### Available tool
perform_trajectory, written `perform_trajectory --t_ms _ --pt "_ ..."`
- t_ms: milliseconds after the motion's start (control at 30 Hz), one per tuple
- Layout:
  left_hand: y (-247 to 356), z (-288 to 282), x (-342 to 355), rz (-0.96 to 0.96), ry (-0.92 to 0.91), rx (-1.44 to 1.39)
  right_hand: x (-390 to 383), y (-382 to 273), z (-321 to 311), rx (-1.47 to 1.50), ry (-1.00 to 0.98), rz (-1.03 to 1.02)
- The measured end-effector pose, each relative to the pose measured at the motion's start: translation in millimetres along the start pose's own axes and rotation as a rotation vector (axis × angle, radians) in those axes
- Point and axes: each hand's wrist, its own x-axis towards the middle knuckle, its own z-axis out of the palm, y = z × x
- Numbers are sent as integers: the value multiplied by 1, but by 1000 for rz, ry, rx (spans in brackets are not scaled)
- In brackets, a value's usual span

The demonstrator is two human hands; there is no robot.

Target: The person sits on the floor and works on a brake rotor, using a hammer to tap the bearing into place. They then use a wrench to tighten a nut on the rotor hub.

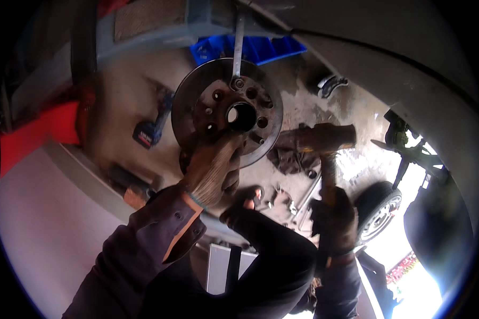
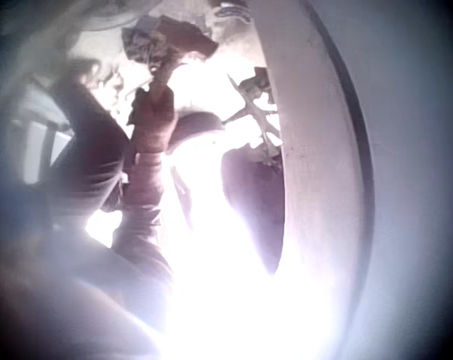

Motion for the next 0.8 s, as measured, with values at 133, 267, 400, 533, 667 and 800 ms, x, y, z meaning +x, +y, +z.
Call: perform_trajectory --t_ms 133,267,400,533,667,800 --pt "42 44 -11 96 124 357 30 59 76 517 43 -45" --pt "34 52 2 76 244 341 78 99 114 913 -321 104" --pt "28 46 5 171 189 404 120 123 128 1107 -391 67" --pt "11 52 12 307 194 410 181 189 186 1077 -356 96" --pt "2 43 29 329 126 455 223 263 273 999 -435 206" --pt "-8 58 19 372 151 512 235 299 333 751 -498 286"
